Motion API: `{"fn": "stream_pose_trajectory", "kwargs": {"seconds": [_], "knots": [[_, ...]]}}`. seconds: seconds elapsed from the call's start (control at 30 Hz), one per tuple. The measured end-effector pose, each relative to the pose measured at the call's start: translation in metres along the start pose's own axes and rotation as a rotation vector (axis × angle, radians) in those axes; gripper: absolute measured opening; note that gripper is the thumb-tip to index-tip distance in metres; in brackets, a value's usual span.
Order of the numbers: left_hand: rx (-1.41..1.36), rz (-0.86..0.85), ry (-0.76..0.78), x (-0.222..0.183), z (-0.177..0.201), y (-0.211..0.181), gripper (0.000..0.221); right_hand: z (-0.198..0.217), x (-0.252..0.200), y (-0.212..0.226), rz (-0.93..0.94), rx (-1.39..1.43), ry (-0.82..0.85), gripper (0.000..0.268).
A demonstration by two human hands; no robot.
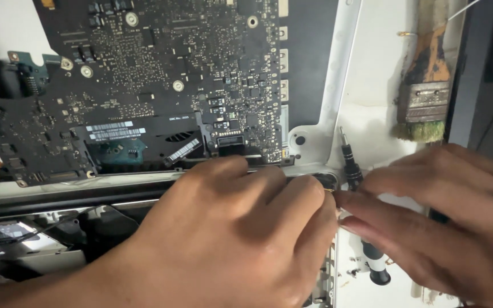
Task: A technician disassembles a laptop by removing the motherboard and using a screwdriver to remove internal screws.
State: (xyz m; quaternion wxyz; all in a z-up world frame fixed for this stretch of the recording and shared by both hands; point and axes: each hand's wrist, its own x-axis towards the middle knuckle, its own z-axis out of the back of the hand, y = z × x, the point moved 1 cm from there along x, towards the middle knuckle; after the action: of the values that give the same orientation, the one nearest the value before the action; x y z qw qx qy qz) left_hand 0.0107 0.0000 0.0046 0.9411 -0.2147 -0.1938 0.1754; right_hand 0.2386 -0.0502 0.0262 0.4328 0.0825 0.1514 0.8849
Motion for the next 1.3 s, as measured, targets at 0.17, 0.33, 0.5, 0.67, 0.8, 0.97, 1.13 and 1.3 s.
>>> {"fn": "stream_pose_trajectory", "kwargs": {"seconds": [0.17,0.33,0.5,0.67,0.8,0.97,1.13,1.3], "knots": [[-0.085,-0.007,0.207,0.005,-0.002,0.003,0.043,-0.001,0.008,-0.012,0.088,0.138,0.004,0.022],[-0.051,0.027,0.161,0.002,-0.004,0.005,0.012,-0.001,0.014,-0.005,0.089,0.121,-0.063,0.029],[0.015,0.041,0.012,-0.004,-0.011,0.001,0.018,-0.002,0.016,-0.002,0.115,0.051,-0.066,0.034],[0.021,0.055,-0.051,-0.005,-0.014,0.000,0.012,-0.004,0.014,-0.001,0.119,0.016,-0.076,0.037],[-0.040,0.066,-0.009,-0.005,-0.016,0.001,0.007,-0.005,0.015,0.002,0.085,0.049,-0.112,0.033],[-0.046,0.100,-0.037,-0.007,-0.019,0.000,0.010,-0.005,0.018,0.003,0.080,0.095,-0.112,0.034],[-0.058,0.113,-0.031,-0.008,-0.020,0.000,0.010,-0.007,0.016,0.004,0.076,0.074,-0.119,0.031],[-0.057,0.091,-0.101,-0.009,-0.020,0.000,0.010,-0.007,0.016,0.006,0.035,0.087,-0.108,0.034]]}}
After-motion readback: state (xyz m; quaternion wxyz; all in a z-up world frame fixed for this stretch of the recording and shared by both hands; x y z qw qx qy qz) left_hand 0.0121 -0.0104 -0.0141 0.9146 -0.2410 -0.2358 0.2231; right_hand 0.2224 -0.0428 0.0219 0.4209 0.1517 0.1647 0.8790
